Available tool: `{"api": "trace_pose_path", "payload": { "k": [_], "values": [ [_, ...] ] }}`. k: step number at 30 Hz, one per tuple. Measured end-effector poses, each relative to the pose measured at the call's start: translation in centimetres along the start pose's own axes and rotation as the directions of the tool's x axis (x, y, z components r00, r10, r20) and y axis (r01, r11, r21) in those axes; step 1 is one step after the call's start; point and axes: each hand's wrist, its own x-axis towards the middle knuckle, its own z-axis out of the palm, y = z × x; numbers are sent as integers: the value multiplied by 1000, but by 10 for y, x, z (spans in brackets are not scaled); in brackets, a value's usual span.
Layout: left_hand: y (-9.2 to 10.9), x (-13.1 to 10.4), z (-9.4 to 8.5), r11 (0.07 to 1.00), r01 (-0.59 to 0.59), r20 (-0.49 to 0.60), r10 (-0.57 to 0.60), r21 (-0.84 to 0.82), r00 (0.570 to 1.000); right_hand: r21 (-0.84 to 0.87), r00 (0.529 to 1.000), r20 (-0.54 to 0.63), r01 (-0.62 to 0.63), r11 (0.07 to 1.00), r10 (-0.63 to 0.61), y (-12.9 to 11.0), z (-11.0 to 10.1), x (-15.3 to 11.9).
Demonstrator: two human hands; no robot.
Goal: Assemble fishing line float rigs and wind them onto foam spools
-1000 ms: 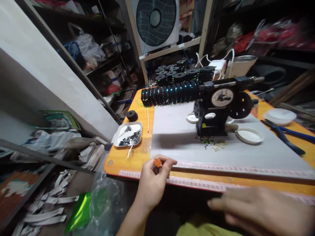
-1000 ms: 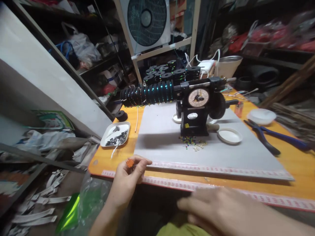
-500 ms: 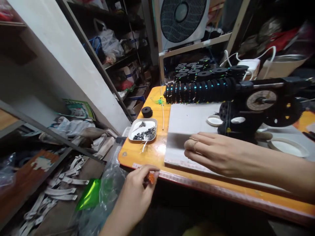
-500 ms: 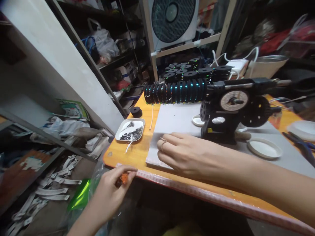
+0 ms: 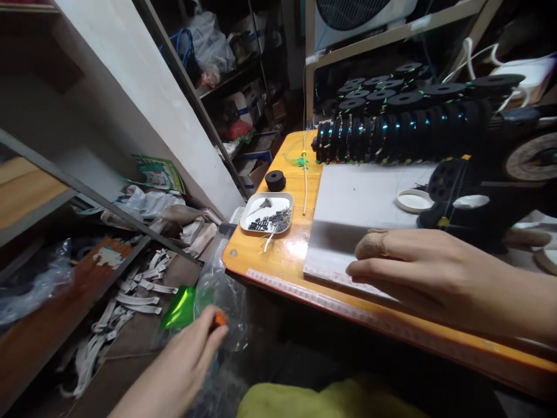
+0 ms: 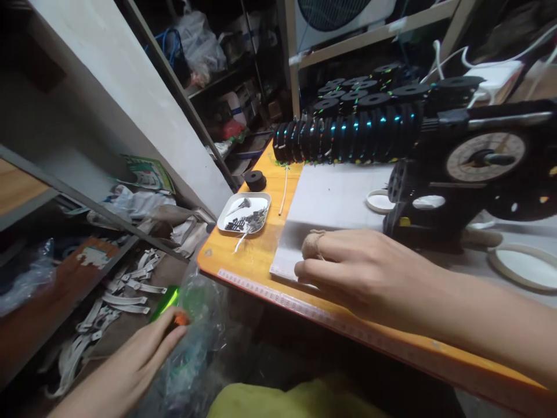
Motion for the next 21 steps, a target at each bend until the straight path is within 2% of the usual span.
{"api": "trace_pose_path", "payload": {
  "k": [1, 2, 3, 4, 5, 6, 8, 9, 11, 13, 15, 18, 21],
  "values": [
    [17, 4, 7, 974, -60, -10, 59, -220, 998, 46, 999, -29, -31, 998, 32, -2, 1, -1],
    [36, 10, 17, 896, -110, -11, 116, -430, 993, 97, 996, -56, -63, 993, 69, -3, 2, -1],
    [57, 17, 28, 752, -147, -9, 184, -643, 983, 150, 990, -85, -97, 984, 111, -5, 3, -2],
    [78, 26, 39, 550, -158, -18, 252, -820, 968, 205, 981, -112, -131, 970, 156, -7, 4, -2],
    [98, 35, 51, 346, -145, -35, 304, -927, 952, 259, 969, -135, -166, 952, 206, -9, 5, -2],
    [117, 44, 62, 191, -118, -44, 354, -974, 934, 309, 953, -155, -204, 929, 261, -11, 7, -2],
    [146, 58, 80, -39, -53, -64, 384, -998, 921, 403, 912, -184, -271, 874, 367, -13, 11, -1],
    [157, 63, 87, -130, -28, -75, 368, -991, 927, 446, 886, -195, -301, 843, 420, -13, 13, -1],
    [172, 68, 97, -249, 7, -78, 329, -968, 941, 523, 830, -193, -364, 771, 523, -12, 17, -1],
    [180, 70, 102, -290, 17, -74, 300, -957, 951, 588, 783, -160, -414, 695, 601, -9, 20, -1],
    [184, 70, 105, -254, -14, -85, 270, -967, 959, 639, 760, -109, -440, 631, 640, -7, 19, -2],
    [184, 71, 109, -91, -152, -168, 205, -984, 964, 679, 756, -53, -452, 579, 652, -7, 16, -2],
    [180, 70, 114, 106, -226, -214, 114, -968, 970, 660, 749, -52, -470, 586, 660, -10, 16, -2]
  ]
}}
